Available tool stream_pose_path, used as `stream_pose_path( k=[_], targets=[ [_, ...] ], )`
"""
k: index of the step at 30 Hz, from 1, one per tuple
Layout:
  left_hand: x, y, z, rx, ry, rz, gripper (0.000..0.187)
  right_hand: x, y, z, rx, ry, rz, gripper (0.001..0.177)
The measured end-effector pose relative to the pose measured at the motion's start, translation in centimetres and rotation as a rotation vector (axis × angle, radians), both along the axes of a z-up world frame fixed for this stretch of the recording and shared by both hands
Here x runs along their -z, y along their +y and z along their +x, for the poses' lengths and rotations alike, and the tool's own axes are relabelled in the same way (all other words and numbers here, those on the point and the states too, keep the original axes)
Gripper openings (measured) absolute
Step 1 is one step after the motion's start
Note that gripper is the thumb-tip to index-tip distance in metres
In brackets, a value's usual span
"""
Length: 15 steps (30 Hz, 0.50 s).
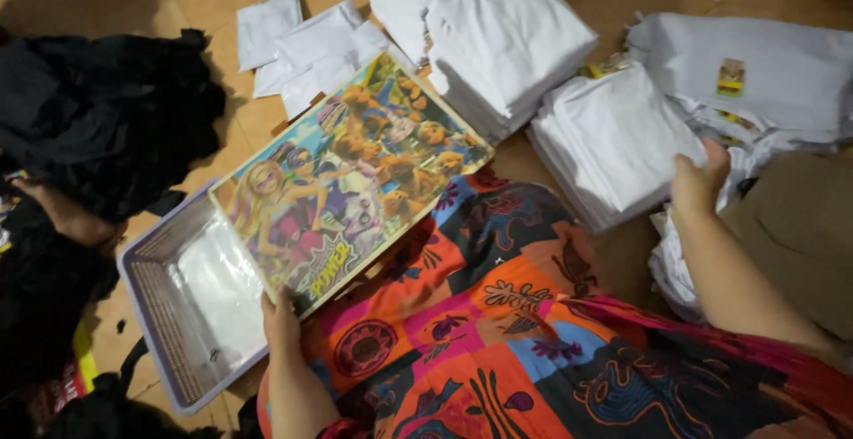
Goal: Folding white garments and placing them into individual plastic bags, then stacking them in a basket.
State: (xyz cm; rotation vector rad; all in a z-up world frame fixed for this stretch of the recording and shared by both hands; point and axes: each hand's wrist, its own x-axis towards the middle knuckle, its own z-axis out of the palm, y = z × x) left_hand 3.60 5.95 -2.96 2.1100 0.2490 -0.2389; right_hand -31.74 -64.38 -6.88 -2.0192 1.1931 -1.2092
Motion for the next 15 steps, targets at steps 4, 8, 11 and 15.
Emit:
stream_pose_path(
  k=[4, 8, 11, 15],
  targets=[
    [-1.2, -0.8, -0.3, 0.015, -0.052, -0.041, 0.050, 5.9, -2.9, -2.7, 0.170, -0.442, 0.846, 0.030],
    [-0.4, -0.8, 0.2, -0.028, 0.015, 0.054, 0.061, 5.2, -1.8, -1.5, 0.031, -0.588, 1.335, 0.051],
    [-0.4, -0.7, -0.3, -0.039, 0.043, 0.131, 0.067, 7.7, -3.9, -0.9, 0.127, -0.487, 1.322, 0.077],
    [-1.5, -1.4, -1.0, -0.051, 0.045, 0.141, 0.065, 5.6, -4.7, 2.0, 0.238, -0.554, 1.343, 0.088]
  ],
)
